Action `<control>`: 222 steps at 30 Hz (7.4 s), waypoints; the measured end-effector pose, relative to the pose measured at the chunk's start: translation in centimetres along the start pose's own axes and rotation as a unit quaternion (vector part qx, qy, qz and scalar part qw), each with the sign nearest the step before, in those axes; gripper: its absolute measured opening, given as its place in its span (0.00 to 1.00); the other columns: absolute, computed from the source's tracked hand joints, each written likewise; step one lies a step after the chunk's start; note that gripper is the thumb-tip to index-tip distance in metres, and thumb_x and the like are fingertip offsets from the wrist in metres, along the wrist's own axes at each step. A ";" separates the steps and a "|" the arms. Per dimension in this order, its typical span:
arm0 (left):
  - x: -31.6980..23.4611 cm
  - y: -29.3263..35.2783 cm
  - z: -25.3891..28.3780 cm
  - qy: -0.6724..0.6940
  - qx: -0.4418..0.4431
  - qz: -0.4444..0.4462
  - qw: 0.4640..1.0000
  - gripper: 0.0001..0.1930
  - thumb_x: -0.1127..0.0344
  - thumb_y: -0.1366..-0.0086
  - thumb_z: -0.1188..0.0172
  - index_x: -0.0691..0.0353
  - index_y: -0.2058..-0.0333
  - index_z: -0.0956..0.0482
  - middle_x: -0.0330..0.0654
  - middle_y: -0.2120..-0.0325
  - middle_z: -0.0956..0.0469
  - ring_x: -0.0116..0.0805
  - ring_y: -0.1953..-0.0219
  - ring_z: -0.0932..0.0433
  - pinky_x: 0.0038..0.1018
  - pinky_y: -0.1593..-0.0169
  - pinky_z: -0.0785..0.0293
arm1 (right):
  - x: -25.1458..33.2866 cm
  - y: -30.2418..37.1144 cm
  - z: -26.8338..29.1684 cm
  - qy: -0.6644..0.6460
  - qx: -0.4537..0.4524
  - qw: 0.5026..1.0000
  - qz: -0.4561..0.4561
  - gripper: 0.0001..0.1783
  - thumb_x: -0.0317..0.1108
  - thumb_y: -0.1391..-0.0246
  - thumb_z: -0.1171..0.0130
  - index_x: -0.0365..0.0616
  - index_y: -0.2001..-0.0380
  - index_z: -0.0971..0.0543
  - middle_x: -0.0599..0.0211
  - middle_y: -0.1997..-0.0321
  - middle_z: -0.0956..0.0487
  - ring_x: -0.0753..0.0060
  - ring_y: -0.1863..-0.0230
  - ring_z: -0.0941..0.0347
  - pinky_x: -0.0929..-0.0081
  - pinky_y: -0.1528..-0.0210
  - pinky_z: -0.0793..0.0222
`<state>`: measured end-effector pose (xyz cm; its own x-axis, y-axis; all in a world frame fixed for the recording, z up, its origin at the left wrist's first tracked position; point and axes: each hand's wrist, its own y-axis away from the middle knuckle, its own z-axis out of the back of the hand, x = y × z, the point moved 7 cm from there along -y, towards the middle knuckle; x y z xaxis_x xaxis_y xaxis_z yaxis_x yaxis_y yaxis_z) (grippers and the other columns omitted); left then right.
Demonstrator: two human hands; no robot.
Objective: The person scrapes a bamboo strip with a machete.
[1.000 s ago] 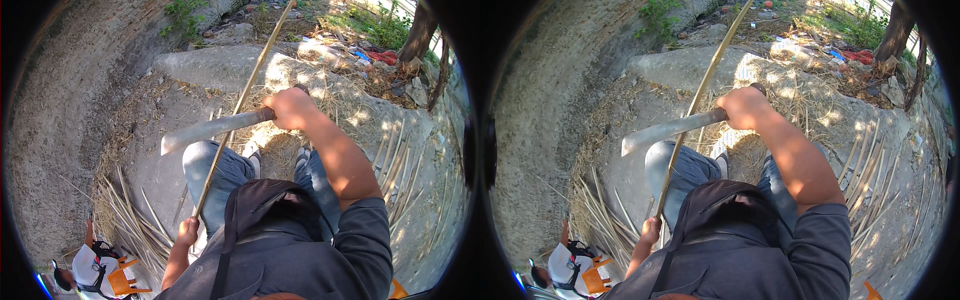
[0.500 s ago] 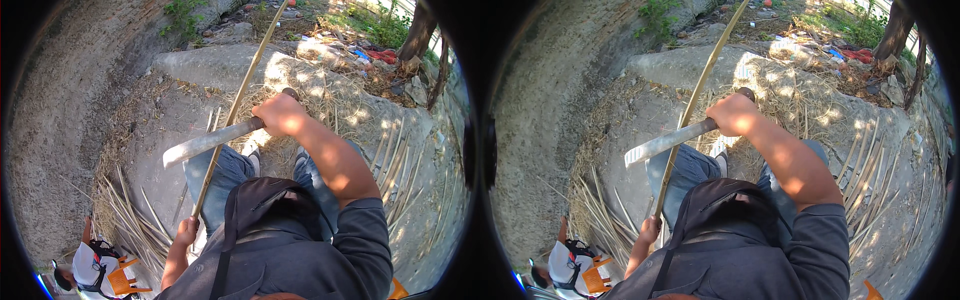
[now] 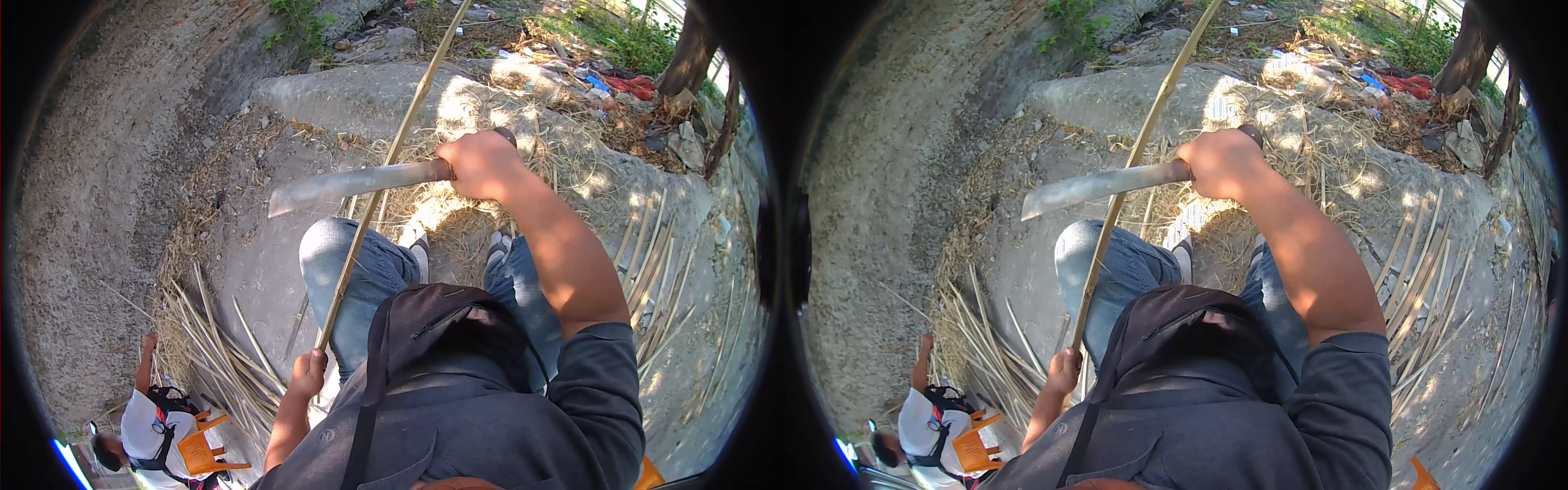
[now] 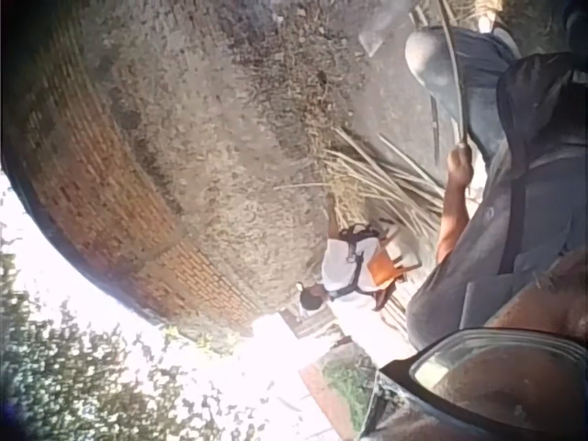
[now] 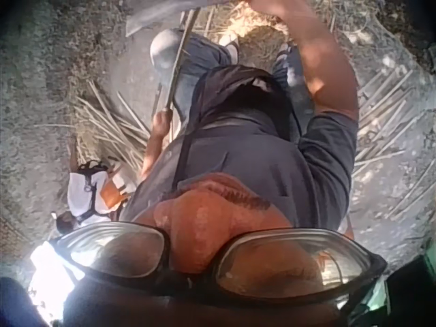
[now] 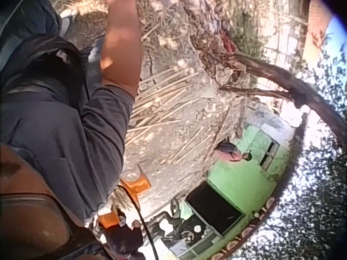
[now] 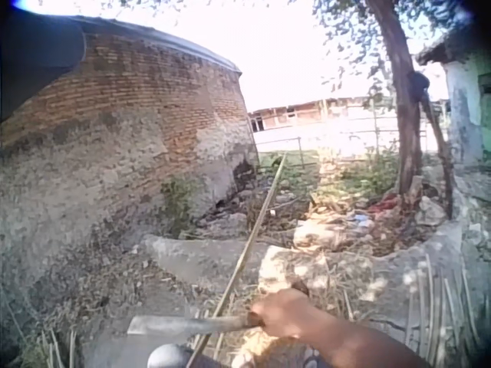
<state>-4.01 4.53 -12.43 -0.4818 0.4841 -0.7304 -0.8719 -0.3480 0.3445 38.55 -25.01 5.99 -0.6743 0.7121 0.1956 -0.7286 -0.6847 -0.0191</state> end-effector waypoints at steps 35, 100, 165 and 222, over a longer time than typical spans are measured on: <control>0.0 0.1 0.7 0.032 0.009 0.032 0.999 0.34 0.39 0.21 0.62 0.61 0.77 0.28 0.33 0.83 0.33 0.26 0.78 0.33 0.29 0.72 0.37 | -5.3 -0.9 0.8 -0.027 -0.044 0.992 -0.119 0.12 0.36 0.46 0.40 0.49 0.58 0.16 0.56 0.57 0.15 0.51 0.51 0.18 0.53 0.47 0.23; 1.0 0.6 1.0 0.128 0.093 0.151 0.976 0.35 0.36 0.22 0.63 0.61 0.73 0.25 0.34 0.82 0.33 0.27 0.80 0.34 0.28 0.74 0.35 | -8.8 -0.6 0.2 -0.080 -0.083 0.985 -0.125 0.17 0.39 0.52 0.36 0.50 0.57 0.19 0.53 0.59 0.16 0.46 0.53 0.19 0.50 0.49 0.24; -1.0 0.0 0.2 -0.039 0.013 0.069 0.997 0.19 0.55 0.36 0.28 0.64 0.74 0.24 0.34 0.84 0.30 0.24 0.78 0.34 0.32 0.74 0.36 | -13.3 -0.2 -0.4 -0.142 -0.160 0.941 -0.262 0.18 0.47 0.49 0.36 0.47 0.61 0.17 0.54 0.60 0.15 0.46 0.55 0.18 0.53 0.50 0.24; -15.2 -2.1 2.7 -0.206 -0.155 -0.170 0.951 0.41 0.53 0.50 0.20 0.65 0.42 0.29 0.51 0.50 0.27 0.48 0.52 0.24 0.41 0.51 0.24 | -1.7 -1.2 -2.2 -0.661 -0.059 0.746 0.053 0.13 0.35 0.48 0.27 0.39 0.64 0.17 0.68 0.66 0.18 0.82 0.78 0.29 0.78 0.74 0.32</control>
<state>4.92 0.05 -0.42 -0.2259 0.8618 -0.4542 -0.9466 -0.3042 -0.1065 40.35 -25.03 3.47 -0.0777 -0.1749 0.9815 -0.7379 -0.6520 -0.1746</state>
